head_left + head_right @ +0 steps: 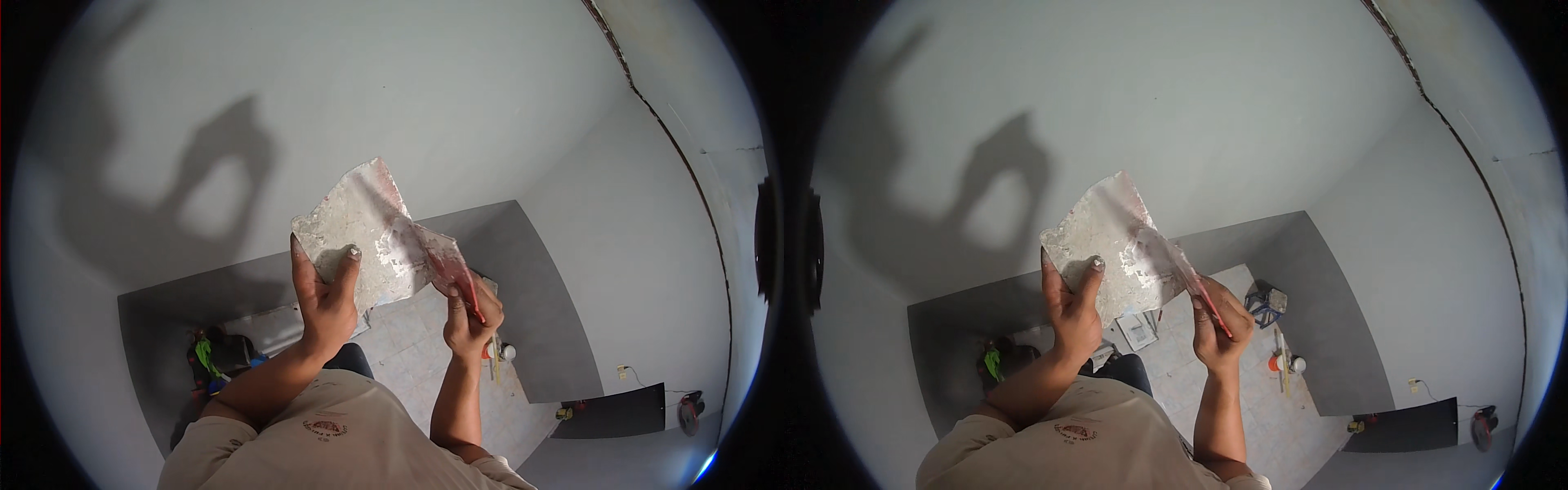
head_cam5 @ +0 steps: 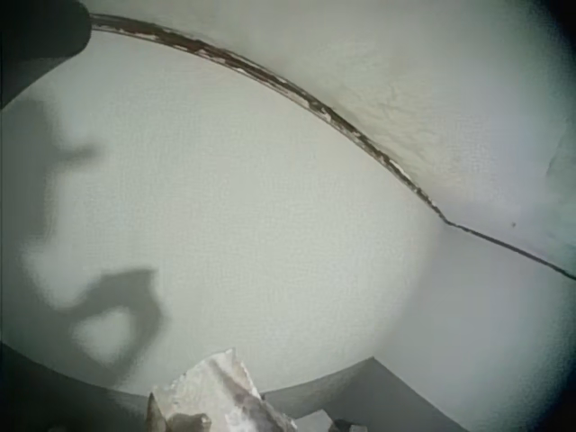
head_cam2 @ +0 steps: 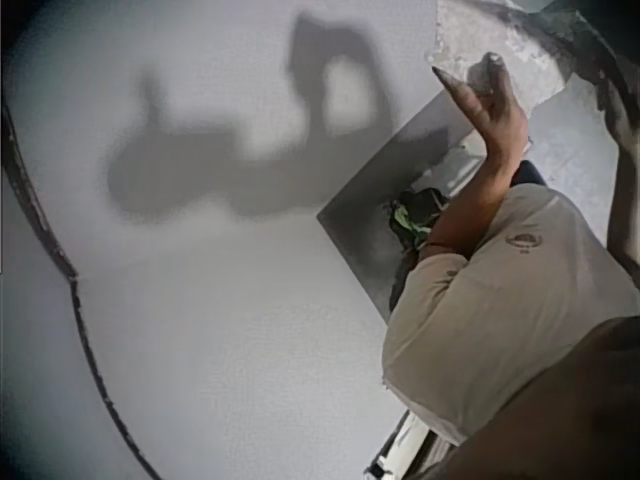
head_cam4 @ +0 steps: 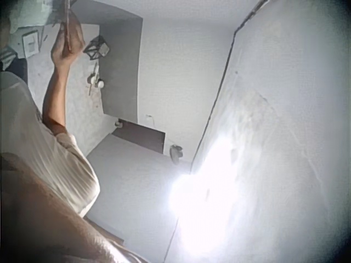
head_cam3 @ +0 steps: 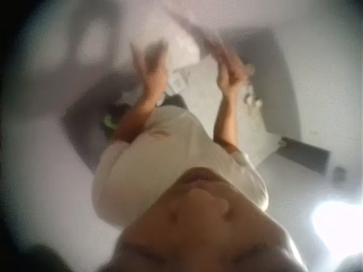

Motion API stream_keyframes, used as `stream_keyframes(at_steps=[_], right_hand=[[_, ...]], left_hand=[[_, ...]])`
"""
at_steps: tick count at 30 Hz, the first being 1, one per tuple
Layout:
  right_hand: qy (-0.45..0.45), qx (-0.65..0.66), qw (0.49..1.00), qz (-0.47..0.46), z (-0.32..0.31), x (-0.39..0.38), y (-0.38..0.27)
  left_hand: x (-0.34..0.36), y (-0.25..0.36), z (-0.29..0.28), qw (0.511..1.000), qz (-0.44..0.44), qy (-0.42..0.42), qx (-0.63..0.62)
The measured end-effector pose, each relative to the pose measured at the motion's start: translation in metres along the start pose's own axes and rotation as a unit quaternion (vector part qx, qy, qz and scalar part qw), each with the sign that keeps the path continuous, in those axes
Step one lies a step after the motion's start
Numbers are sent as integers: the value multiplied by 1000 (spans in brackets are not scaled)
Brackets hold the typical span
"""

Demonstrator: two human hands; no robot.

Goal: The person applies putty to the ceiling using putty knives, adds more paste onto a spatula from a plastic bag, and spreads the paste across the ceiling.

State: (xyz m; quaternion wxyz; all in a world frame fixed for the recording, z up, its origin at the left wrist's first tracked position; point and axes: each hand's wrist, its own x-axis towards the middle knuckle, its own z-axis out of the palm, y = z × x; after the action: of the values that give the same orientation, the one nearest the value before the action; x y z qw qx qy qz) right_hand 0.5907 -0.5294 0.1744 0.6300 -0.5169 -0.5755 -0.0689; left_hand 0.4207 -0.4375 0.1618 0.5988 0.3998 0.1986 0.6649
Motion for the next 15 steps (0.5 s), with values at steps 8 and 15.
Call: stream_keyframes(at_steps=[8, 15], right_hand=[[-60, -68, 996, 0, 16, 3, -6], [-79, -85, 992, 52, 23, 6, -8]], left_hand=[[1, -2, -2, 990, 83, -48, 107], [1, -6, -4, 975, 144, -72, 151]])
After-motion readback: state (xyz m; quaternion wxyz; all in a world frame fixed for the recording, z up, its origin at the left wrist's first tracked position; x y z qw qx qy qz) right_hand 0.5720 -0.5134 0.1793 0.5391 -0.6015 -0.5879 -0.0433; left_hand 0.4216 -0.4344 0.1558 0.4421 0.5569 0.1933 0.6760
